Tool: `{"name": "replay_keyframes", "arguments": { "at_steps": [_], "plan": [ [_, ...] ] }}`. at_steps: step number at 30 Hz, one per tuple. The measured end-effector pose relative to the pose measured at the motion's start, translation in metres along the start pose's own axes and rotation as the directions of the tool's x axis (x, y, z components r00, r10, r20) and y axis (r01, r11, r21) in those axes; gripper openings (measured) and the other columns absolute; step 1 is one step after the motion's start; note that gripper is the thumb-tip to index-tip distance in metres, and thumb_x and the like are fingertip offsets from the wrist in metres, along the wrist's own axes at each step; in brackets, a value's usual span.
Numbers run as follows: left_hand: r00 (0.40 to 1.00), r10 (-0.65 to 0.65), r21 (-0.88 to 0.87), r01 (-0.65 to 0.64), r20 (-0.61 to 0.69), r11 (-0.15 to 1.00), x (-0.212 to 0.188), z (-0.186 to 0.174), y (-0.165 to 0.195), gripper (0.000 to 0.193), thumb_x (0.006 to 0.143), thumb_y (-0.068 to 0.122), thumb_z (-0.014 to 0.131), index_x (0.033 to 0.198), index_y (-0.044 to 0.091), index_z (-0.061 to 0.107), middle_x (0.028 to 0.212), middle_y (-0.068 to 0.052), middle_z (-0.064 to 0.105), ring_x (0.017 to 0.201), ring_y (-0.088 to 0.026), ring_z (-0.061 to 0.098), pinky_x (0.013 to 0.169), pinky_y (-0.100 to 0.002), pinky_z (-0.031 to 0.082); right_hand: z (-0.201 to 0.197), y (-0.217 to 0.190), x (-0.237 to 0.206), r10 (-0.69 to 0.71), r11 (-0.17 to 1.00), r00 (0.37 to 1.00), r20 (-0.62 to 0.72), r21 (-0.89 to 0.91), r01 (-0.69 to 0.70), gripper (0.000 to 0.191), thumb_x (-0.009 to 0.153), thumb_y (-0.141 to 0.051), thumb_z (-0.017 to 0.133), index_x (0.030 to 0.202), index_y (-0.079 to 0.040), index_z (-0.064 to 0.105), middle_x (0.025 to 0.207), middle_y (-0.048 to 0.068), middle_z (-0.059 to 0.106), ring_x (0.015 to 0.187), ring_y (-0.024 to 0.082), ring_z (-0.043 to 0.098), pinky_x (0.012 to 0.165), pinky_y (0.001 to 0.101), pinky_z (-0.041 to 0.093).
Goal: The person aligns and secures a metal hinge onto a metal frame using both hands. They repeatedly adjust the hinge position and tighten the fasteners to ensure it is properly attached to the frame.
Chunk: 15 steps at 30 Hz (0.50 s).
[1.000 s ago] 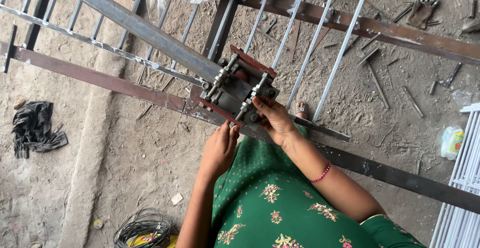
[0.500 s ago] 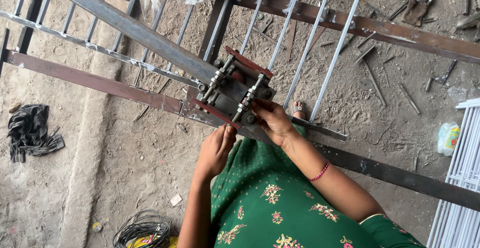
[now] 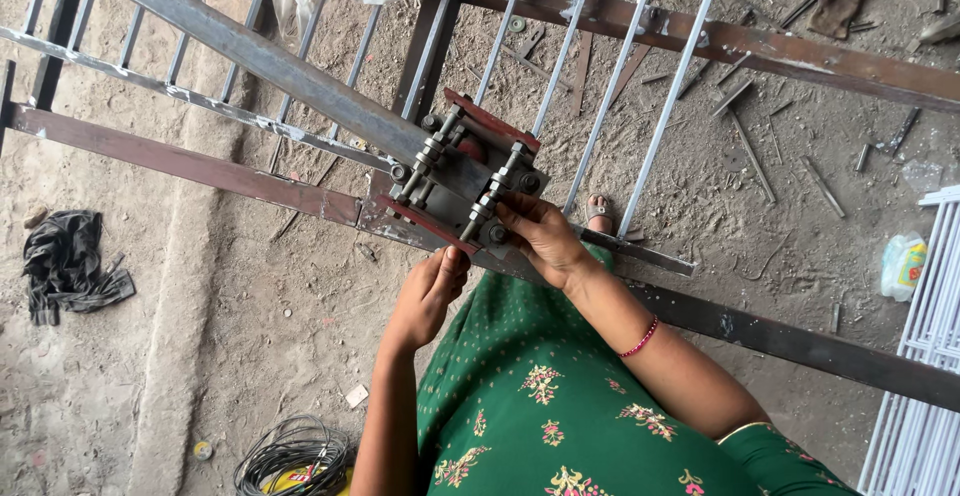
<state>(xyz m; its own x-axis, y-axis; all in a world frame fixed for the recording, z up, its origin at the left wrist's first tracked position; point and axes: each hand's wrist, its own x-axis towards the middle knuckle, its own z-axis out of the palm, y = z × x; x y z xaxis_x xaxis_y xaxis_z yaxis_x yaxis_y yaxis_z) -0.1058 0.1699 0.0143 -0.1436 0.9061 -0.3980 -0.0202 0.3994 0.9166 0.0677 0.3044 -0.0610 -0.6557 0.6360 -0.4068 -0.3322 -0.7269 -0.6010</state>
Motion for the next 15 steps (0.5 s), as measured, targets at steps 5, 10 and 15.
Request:
{"name": "replay_keyframes", "arguments": {
  "at_steps": [5,10,15],
  "plan": [
    [0.996,-0.026,0.39,0.057,-0.085,0.919,-0.004,0.009,0.018,0.051,0.106,0.046,0.038,0.093,0.002,0.06,0.074,-0.011,0.062,0.069,-0.025,0.061,0.066,-0.037,0.048,-0.015,0.003,0.002,-0.026,0.999,0.999,-0.037,-0.019,0.026,0.024,0.096,-0.018,0.074,0.115,-0.004,0.073,0.1,0.002,0.075,0.082,0.01,0.068,0.075,0.0279,0.059],
    [0.986,0.138,0.604,-0.054,-0.094,0.795,-0.007,0.013,0.036,0.046,0.105,0.042,0.039,0.117,0.002,0.059,0.092,-0.023,0.07,0.088,-0.045,0.065,0.077,-0.052,0.049,-0.013,0.005,0.009,-0.076,0.994,0.989,-0.13,-0.091,0.064,0.022,0.096,-0.019,0.075,0.111,-0.003,0.074,0.094,-0.001,0.073,0.075,0.007,0.063,0.068,0.0247,0.055],
    [0.941,0.217,0.628,-0.005,-0.26,0.778,-0.014,0.025,0.038,0.044,0.104,0.038,0.039,0.121,0.0,0.056,0.102,-0.026,0.068,0.091,-0.047,0.064,0.076,-0.054,0.05,0.0,0.007,0.01,-0.082,0.996,0.984,-0.156,-0.029,0.079,0.018,0.092,-0.016,0.074,0.106,-0.004,0.072,0.094,0.002,0.074,0.082,0.011,0.069,0.076,0.0286,0.058]
  ]
}}
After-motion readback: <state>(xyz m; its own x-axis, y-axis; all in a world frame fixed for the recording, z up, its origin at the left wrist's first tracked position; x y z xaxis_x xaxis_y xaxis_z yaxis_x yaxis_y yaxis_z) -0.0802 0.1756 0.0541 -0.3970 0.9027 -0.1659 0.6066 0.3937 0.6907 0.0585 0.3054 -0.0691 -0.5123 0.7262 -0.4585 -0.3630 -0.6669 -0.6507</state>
